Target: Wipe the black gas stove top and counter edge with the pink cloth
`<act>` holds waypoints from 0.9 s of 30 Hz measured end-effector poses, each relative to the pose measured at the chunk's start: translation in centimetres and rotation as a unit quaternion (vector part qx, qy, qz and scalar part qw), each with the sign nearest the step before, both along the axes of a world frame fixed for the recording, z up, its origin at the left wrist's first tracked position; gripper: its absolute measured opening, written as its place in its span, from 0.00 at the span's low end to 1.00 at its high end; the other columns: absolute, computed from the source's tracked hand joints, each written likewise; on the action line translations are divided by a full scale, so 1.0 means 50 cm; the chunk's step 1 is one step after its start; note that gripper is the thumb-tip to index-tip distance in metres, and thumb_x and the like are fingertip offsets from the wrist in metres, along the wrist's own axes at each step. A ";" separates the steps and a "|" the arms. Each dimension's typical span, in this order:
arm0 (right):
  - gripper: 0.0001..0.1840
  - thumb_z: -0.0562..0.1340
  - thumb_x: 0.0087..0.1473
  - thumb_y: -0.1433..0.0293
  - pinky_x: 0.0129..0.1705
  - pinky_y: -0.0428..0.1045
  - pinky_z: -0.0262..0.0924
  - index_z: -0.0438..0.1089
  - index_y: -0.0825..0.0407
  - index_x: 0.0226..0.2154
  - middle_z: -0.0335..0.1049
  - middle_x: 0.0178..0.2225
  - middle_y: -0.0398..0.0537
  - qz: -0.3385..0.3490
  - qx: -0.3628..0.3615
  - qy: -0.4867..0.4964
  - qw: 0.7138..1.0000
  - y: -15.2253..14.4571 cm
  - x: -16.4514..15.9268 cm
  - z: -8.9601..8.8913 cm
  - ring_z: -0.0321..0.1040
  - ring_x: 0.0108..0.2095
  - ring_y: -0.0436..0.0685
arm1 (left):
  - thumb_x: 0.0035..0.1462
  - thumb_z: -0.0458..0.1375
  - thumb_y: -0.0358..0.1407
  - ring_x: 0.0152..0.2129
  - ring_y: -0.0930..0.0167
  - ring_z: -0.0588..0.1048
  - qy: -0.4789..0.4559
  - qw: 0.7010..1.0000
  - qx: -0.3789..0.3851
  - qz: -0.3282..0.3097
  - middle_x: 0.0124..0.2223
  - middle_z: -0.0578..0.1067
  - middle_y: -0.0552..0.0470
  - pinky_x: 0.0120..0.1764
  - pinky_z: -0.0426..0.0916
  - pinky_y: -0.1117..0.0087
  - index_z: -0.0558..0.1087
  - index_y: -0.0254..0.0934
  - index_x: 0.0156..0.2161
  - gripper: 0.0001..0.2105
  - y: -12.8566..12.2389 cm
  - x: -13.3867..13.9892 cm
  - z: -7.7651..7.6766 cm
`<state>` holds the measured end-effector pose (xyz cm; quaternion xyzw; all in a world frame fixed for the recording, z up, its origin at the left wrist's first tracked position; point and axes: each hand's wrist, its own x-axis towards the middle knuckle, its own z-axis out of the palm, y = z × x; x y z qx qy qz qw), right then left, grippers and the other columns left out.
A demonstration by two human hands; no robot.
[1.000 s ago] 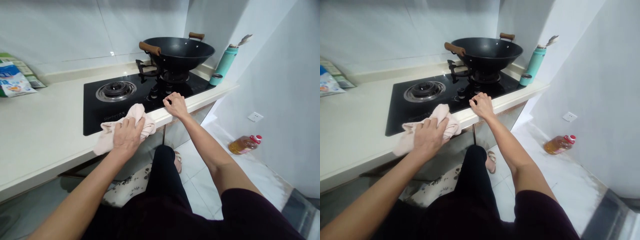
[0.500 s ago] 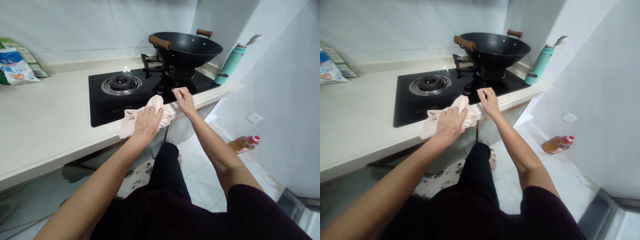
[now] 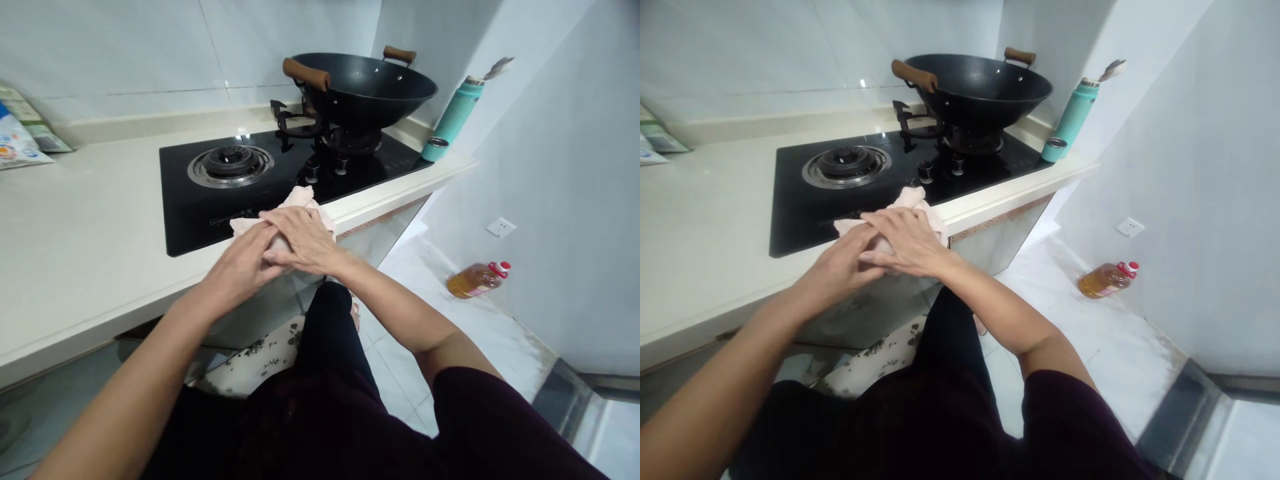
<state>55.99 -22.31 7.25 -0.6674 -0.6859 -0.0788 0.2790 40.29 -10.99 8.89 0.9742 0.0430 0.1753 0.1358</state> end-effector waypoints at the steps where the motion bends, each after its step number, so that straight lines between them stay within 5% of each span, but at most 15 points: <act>1: 0.40 0.52 0.62 0.41 0.61 0.64 0.46 0.56 0.48 0.67 0.61 0.62 0.54 -0.004 -0.013 -0.028 1.000 0.005 -0.005 -0.001 0.52 0.61 0.68 | 0.64 0.55 0.45 0.59 0.58 0.68 -0.004 1.000 -0.008 0.012 0.63 0.68 0.43 0.58 0.66 0.53 0.64 0.40 0.62 0.24 0.010 -0.028 0.002; 5: 0.38 0.53 0.61 0.40 0.57 0.69 0.46 0.63 0.48 0.61 0.60 0.60 0.58 -0.041 -0.060 -0.108 0.991 0.037 -0.042 0.009 0.51 0.58 0.74 | 0.67 0.49 0.48 0.56 0.64 0.71 -0.047 0.992 -0.020 0.111 0.59 0.72 0.54 0.61 0.64 0.53 0.71 0.44 0.54 0.18 0.066 -0.153 -0.002; 8: 0.33 0.52 0.64 0.43 0.55 0.68 0.49 0.66 0.49 0.57 0.62 0.57 0.58 -0.040 -0.076 -0.132 0.988 0.082 -0.093 0.028 0.55 0.54 0.71 | 0.64 0.51 0.49 0.51 0.66 0.75 -0.086 0.973 -0.026 0.213 0.52 0.77 0.54 0.60 0.65 0.60 0.75 0.43 0.49 0.18 0.119 -0.234 -0.006; 12: 0.27 0.52 0.66 0.47 0.54 0.65 0.52 0.68 0.47 0.54 0.64 0.53 0.54 0.049 -0.069 -0.146 0.986 0.159 -0.166 0.053 0.58 0.51 0.67 | 0.58 0.53 0.50 0.49 0.64 0.76 -0.105 0.934 -0.038 0.340 0.52 0.78 0.50 0.57 0.68 0.62 0.76 0.41 0.48 0.20 0.179 -0.292 -0.006; 16: 0.23 0.54 0.66 0.49 0.54 0.62 0.52 0.70 0.45 0.52 0.66 0.49 0.51 0.129 -0.064 -0.120 0.982 0.211 -0.181 0.068 0.59 0.49 0.64 | 0.54 0.53 0.53 0.44 0.61 0.78 -0.071 0.910 -0.062 0.403 0.51 0.78 0.46 0.51 0.72 0.61 0.76 0.39 0.49 0.25 0.218 -0.317 -0.008; 20: 0.19 0.57 0.66 0.53 0.54 0.57 0.52 0.72 0.46 0.50 0.65 0.47 0.49 0.108 -0.055 -0.055 0.991 0.202 -0.096 0.064 0.59 0.49 0.60 | 0.54 0.52 0.55 0.52 0.58 0.75 -0.035 0.918 -0.036 0.394 0.53 0.77 0.43 0.56 0.68 0.58 0.77 0.38 0.49 0.27 0.252 -0.359 -0.016; 25: 0.15 0.59 0.65 0.60 0.52 0.55 0.53 0.76 0.50 0.46 0.64 0.44 0.51 -0.082 -0.039 -0.013 0.996 0.125 0.097 0.037 0.59 0.47 0.59 | 0.54 0.49 0.57 0.52 0.56 0.74 -0.003 0.905 -0.024 0.424 0.54 0.77 0.43 0.57 0.67 0.54 0.76 0.39 0.49 0.29 0.291 -0.433 -0.022; 27: 0.16 0.59 0.65 0.60 0.53 0.54 0.54 0.76 0.52 0.45 0.64 0.45 0.53 -0.101 -0.030 -0.023 0.994 0.093 0.162 0.024 0.59 0.48 0.60 | 0.53 0.48 0.57 0.51 0.55 0.75 0.006 0.899 -0.026 0.438 0.54 0.77 0.42 0.57 0.67 0.54 0.76 0.37 0.48 0.30 0.301 -0.455 -0.021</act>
